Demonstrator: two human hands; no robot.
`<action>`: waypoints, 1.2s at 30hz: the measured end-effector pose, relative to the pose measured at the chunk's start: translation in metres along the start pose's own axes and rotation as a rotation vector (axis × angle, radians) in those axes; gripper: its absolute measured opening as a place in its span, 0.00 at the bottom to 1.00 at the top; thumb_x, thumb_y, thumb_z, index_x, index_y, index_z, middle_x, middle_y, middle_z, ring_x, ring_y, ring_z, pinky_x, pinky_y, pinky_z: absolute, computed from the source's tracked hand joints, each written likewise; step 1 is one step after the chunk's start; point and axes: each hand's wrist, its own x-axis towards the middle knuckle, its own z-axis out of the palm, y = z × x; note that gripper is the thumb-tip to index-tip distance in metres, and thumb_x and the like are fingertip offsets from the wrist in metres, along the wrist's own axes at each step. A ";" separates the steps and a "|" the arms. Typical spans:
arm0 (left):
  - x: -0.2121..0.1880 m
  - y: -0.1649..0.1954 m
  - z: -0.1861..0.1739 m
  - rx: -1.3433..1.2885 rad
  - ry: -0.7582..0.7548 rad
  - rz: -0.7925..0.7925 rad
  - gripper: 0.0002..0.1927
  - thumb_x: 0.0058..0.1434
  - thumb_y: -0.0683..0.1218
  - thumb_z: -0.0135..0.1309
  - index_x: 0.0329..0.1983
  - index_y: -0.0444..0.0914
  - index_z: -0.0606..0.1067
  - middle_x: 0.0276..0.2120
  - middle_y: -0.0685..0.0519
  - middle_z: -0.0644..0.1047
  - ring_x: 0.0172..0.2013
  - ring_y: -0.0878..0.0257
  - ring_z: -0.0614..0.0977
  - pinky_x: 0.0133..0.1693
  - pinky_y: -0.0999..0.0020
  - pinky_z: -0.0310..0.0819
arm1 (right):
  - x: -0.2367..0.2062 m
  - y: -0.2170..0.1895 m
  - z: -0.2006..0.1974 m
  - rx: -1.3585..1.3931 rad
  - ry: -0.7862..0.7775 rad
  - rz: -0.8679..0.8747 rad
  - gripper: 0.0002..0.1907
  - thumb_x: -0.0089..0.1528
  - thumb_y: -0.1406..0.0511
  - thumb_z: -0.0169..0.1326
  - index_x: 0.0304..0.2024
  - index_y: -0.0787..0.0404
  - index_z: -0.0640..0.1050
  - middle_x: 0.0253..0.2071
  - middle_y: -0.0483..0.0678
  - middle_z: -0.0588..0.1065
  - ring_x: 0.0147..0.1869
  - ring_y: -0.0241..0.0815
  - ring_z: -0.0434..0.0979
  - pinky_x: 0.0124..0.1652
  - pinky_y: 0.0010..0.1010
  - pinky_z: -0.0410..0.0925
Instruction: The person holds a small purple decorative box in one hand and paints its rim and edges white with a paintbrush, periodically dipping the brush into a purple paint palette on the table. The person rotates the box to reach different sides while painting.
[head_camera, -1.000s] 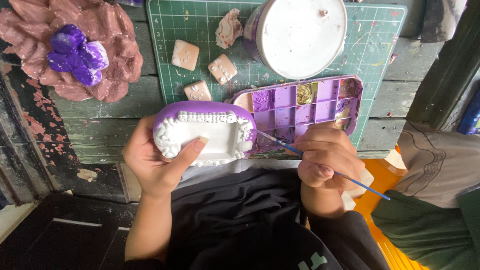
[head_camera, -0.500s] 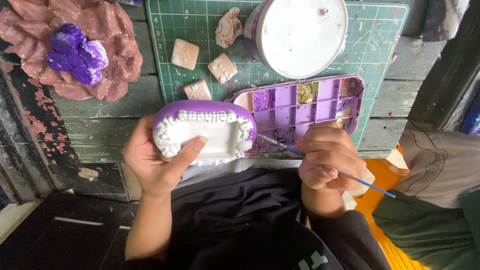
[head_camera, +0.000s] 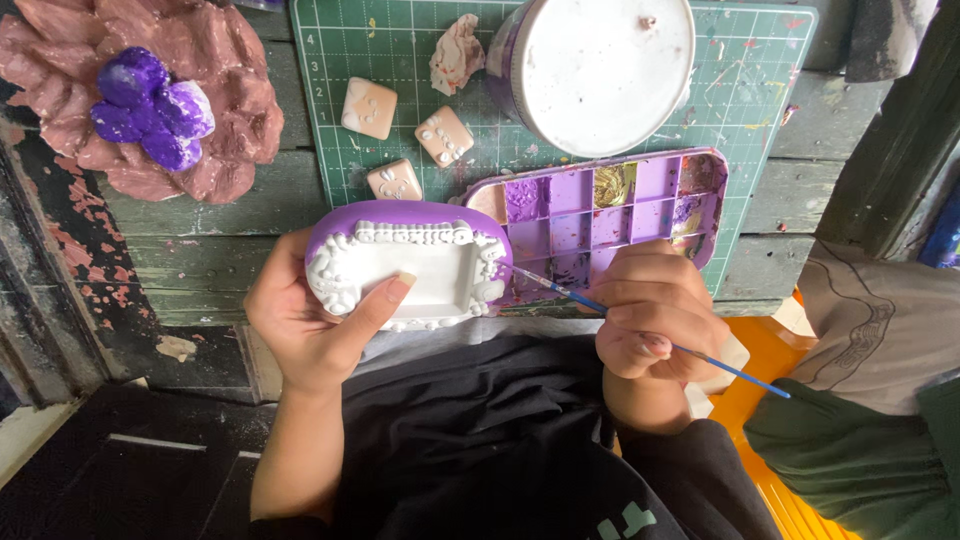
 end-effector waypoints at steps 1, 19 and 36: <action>-0.001 0.000 0.000 -0.003 0.004 -0.006 0.21 0.60 0.33 0.66 0.54 0.28 0.73 0.42 0.48 0.81 0.40 0.69 0.82 0.45 0.76 0.78 | -0.001 0.000 0.000 0.011 0.007 -0.008 0.27 0.73 0.56 0.44 0.21 0.63 0.67 0.20 0.51 0.72 0.29 0.46 0.74 0.28 0.37 0.71; -0.001 0.002 0.000 0.022 0.012 -0.024 0.22 0.60 0.34 0.67 0.55 0.28 0.73 0.42 0.48 0.81 0.39 0.70 0.82 0.44 0.76 0.78 | 0.014 -0.009 -0.001 -0.009 -0.169 -0.059 0.29 0.74 0.55 0.41 0.21 0.63 0.70 0.26 0.49 0.72 0.34 0.47 0.73 0.34 0.39 0.74; -0.001 0.003 0.001 0.001 0.007 -0.016 0.21 0.61 0.33 0.67 0.55 0.28 0.73 0.43 0.48 0.81 0.41 0.69 0.82 0.46 0.75 0.78 | 0.022 -0.020 -0.006 -0.013 -0.291 0.036 0.30 0.74 0.54 0.42 0.22 0.65 0.72 0.30 0.51 0.73 0.38 0.49 0.74 0.39 0.41 0.73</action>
